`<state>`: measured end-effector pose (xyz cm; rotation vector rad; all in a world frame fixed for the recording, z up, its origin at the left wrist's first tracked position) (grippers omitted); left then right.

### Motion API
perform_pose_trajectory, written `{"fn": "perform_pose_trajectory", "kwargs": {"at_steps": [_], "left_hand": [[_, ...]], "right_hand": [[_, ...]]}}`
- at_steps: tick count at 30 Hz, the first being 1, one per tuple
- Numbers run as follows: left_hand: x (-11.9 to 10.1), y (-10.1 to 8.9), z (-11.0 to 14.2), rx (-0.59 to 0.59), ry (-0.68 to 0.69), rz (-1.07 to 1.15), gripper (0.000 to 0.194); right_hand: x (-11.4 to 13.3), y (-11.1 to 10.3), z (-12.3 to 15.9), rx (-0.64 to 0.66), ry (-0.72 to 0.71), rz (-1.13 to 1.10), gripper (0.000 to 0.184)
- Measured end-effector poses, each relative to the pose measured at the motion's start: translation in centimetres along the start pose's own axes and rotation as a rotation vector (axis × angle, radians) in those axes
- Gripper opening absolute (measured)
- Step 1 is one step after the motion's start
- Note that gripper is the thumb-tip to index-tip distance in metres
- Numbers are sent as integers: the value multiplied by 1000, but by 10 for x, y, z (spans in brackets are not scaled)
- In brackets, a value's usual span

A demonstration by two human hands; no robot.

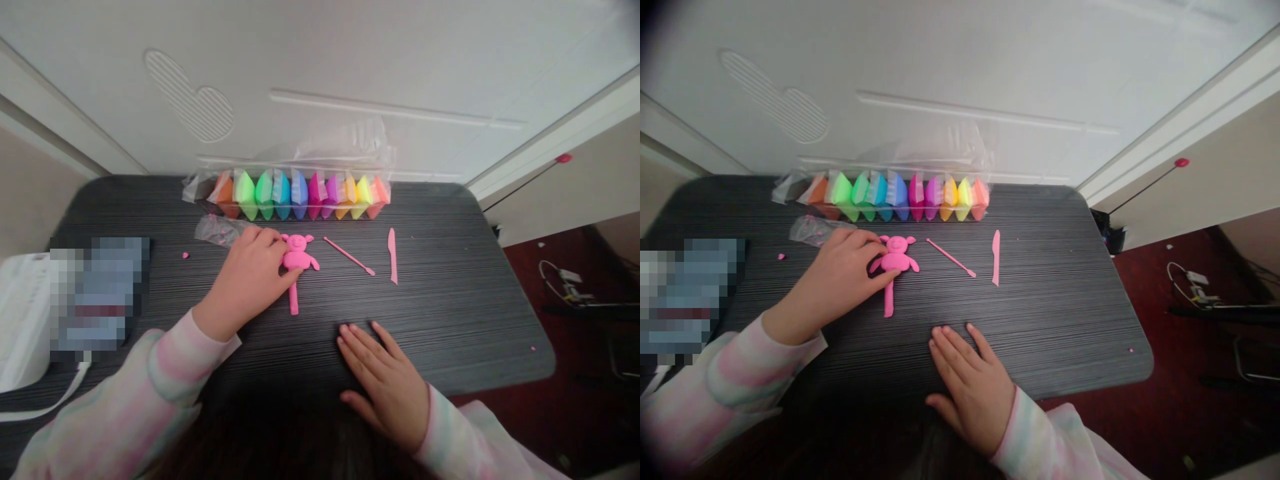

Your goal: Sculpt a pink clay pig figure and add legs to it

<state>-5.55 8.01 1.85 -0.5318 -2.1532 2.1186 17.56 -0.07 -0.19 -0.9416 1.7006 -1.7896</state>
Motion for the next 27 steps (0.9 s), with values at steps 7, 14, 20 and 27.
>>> {"fn": "perform_pose_trajectory", "kwargs": {"at_steps": [7,14,20,27], "left_hand": [[4,1,5,-111,-26,41,36],[5,3,15,-254,-107,79,26],[6,2,18,-306,-130,135,21],[5,-1,19,-325,-139,167,18]], "right_hand": [[-16,-1,-3,19,54,2,56],[-15,-1,-5,41,73,10,58],[-17,-3,-8,46,62,13,57],[-21,-4,-11,67,55,24,57]]}}
Point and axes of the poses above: each hand's wrist, its own z-axis away from the middle knuckle, its own y-axis out of the palm, x = y × z, the point moved 2 cm from there along -z, towards the middle knuckle, and after that the axes turned 3 degrees about y, right-handed, at the moved point
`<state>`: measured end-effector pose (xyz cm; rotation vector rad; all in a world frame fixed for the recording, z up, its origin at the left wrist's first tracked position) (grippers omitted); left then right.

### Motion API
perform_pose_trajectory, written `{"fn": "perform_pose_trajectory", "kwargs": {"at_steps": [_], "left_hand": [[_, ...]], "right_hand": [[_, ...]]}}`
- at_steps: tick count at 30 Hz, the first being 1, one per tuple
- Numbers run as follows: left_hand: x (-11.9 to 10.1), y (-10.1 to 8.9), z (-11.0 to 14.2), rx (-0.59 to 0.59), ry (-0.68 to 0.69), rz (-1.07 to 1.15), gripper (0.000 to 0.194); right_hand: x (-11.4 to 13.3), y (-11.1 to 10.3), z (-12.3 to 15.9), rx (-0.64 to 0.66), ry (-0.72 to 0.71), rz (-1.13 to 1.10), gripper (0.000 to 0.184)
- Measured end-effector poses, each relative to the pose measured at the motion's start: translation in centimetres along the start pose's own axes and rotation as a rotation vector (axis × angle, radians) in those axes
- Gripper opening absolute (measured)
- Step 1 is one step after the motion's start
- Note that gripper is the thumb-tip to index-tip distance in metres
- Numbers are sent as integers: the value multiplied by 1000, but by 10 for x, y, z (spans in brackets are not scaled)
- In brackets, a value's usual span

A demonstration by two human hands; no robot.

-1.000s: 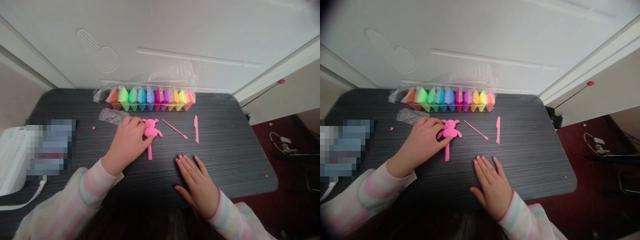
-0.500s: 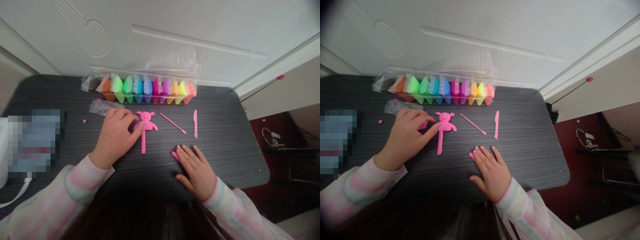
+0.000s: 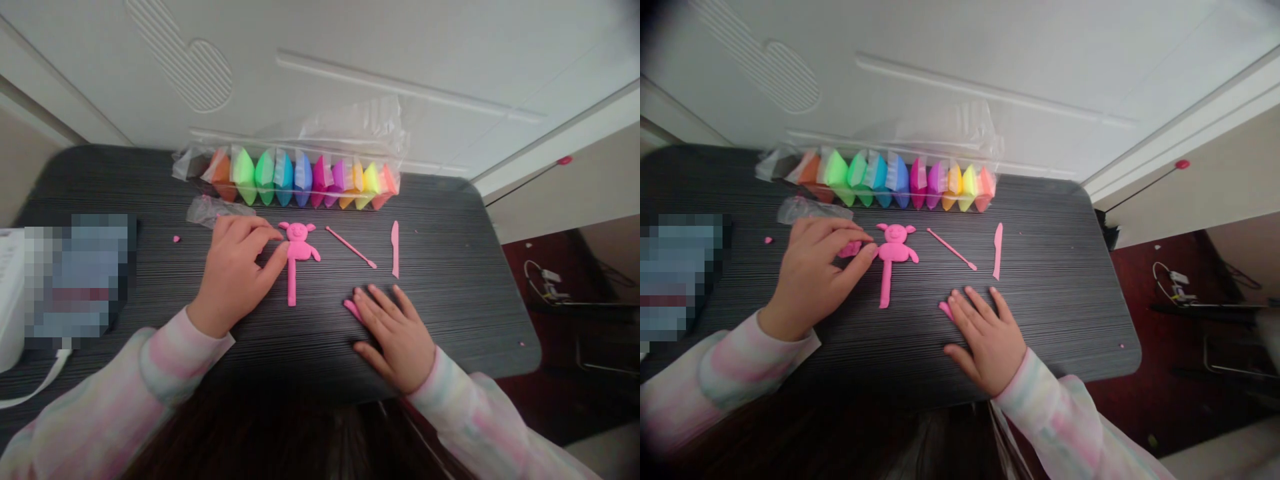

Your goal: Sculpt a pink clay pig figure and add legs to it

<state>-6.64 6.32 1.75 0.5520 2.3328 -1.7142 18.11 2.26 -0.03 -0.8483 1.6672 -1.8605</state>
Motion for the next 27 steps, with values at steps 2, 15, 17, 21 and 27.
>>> {"fn": "perform_pose_trajectory", "kwargs": {"at_steps": [2,15,17,21,27], "left_hand": [[0,-1,0,-16,-4,0,17],[-2,-4,1,-87,-7,52,18],[-2,-4,1,-90,1,57,18],[-2,-4,2,-109,10,45,17],[1,-3,2,-235,75,29,11]], "right_hand": [[2,0,0,1,-14,0,57],[1,0,-3,14,-39,13,58],[0,-1,-4,5,4,35,57],[4,0,-5,41,-105,11,57],[5,2,-6,34,-115,16,53]]}}
Point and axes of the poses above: each hand's wrist, its own z-axis away from the middle knuckle, its own y-axis out of the palm, x = y × z, the point moved 2 cm from there along -z, towards the middle knuckle, and after that the axes turned 3 degrees about y, right-handed, at the moved point
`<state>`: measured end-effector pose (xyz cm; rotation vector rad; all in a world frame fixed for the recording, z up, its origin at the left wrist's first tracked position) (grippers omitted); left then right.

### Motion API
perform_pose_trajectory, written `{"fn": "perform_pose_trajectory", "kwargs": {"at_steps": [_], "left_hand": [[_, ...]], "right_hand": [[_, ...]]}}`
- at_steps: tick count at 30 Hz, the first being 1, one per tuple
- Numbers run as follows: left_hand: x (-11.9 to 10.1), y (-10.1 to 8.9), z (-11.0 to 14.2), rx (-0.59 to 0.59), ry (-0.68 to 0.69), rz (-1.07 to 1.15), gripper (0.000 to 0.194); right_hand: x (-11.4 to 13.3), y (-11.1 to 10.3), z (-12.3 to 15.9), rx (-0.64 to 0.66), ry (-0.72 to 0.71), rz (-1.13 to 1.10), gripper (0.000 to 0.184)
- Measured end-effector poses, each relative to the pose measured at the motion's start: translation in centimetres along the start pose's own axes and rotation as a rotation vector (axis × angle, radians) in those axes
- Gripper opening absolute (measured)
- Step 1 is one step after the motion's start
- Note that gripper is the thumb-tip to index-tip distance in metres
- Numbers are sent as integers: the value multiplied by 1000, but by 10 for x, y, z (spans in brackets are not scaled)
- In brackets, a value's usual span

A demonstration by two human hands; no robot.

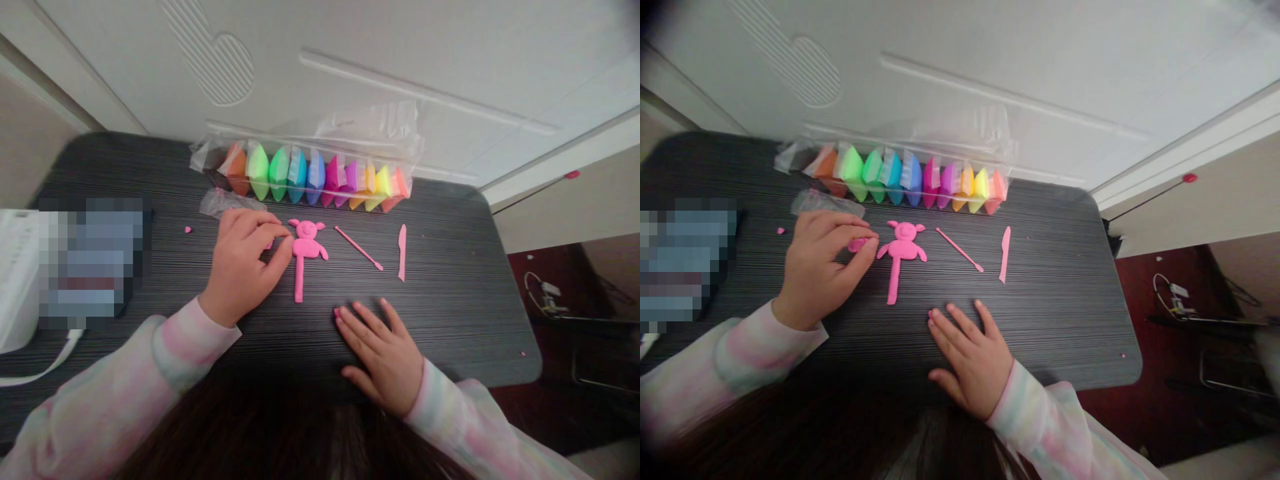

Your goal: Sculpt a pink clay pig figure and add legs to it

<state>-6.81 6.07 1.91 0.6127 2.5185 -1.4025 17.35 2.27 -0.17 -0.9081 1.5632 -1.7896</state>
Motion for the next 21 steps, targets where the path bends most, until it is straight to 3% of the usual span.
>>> {"fn": "perform_pose_trajectory", "kwargs": {"at_steps": [5,8,11,12,16,19,21], "left_hand": [[-1,0,0,-63,40,25,8],[-2,-1,1,-77,53,36,8],[-2,-1,1,-83,70,36,8],[-2,-2,1,-81,74,39,8],[-2,-2,2,-53,70,47,9],[-3,-1,3,-25,69,48,9],[-4,0,3,-6,77,56,9]], "right_hand": [[1,1,0,-23,49,12,57],[7,2,1,17,-88,-37,60],[6,2,-1,-23,-1,-33,61],[6,2,-2,-35,32,-27,61],[7,3,-4,3,-87,-62,62],[3,2,-5,-50,64,-17,62],[4,2,-5,-24,7,-33,61]]}}
Point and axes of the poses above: each hand's wrist, its own z-axis away from the middle knuckle, its own y-axis out of the palm, x = y × z, the point moved 2 cm from there along -z, towards the middle knuckle, and after that the axes turned 3 degrees about y, right-handed, at the moved point
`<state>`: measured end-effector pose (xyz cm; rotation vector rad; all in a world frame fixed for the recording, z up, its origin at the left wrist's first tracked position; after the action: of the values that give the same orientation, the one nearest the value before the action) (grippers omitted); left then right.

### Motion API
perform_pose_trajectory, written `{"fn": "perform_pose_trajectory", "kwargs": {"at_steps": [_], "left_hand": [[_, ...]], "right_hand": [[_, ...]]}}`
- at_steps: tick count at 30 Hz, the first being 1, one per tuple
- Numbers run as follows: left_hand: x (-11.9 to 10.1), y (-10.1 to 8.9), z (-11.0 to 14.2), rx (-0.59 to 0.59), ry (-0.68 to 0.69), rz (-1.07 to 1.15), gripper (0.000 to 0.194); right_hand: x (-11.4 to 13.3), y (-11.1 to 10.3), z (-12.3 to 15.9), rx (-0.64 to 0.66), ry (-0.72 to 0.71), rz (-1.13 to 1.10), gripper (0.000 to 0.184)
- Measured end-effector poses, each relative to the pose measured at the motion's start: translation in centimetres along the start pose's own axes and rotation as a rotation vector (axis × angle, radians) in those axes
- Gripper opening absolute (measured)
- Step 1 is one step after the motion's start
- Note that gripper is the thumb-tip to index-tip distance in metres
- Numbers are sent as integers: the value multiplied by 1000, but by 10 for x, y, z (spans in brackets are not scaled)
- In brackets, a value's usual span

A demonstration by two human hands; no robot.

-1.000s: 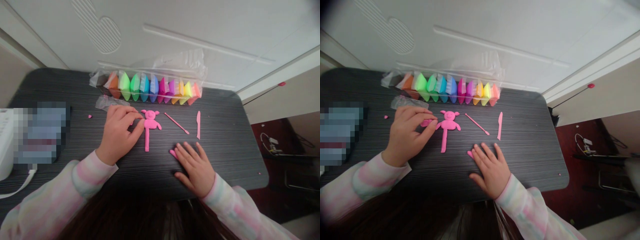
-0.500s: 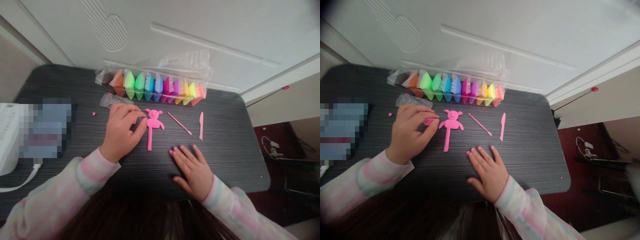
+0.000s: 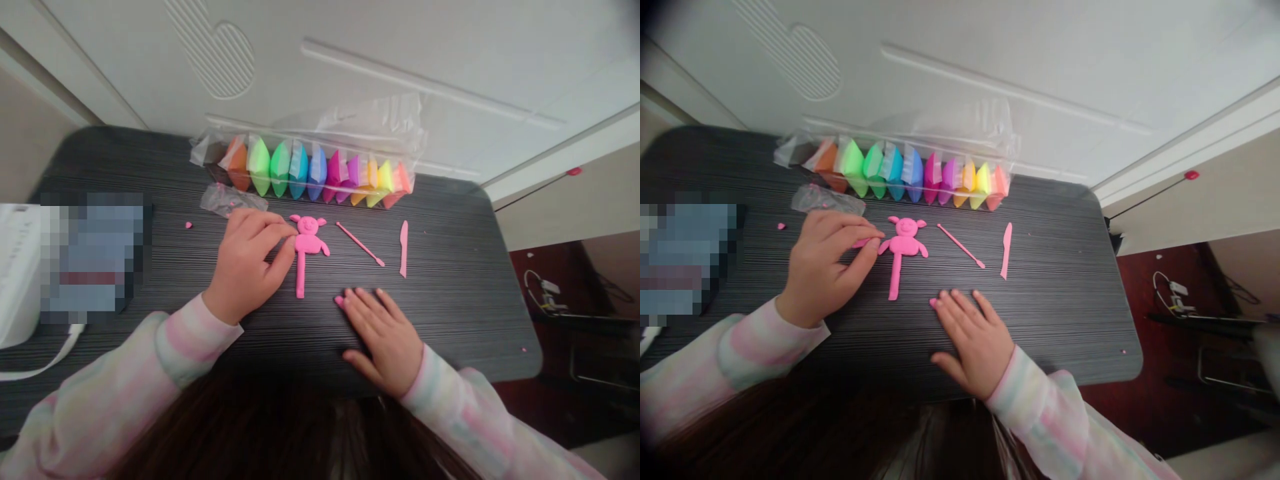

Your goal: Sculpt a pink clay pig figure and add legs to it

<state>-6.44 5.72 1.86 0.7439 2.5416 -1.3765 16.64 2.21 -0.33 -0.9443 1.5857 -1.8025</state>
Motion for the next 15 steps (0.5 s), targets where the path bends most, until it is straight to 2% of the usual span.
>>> {"fn": "perform_pose_trajectory", "kwargs": {"at_steps": [2,6,9,13,15], "left_hand": [[0,1,0,10,3,7,9],[-2,3,1,-8,31,9,9],[-2,2,1,10,14,3,9],[-3,1,1,23,6,0,9],[-3,1,1,16,15,11,9]], "right_hand": [[2,0,0,28,-76,-25,62],[-1,-2,-1,-15,67,8,60],[1,-1,-1,30,-39,-23,60],[0,-1,-3,5,50,4,60],[2,-1,-4,24,-15,-11,61]]}}
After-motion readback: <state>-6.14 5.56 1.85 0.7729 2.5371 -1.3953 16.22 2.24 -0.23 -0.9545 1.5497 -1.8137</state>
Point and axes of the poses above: each hand's wrist, its own z-axis away from the middle knuckle, its own y-axis out of the palm, x = y × z, the point moved 2 cm from there along -z, towards the middle knuckle, and after that the axes turned 3 degrees about y, right-handed, at the moved point
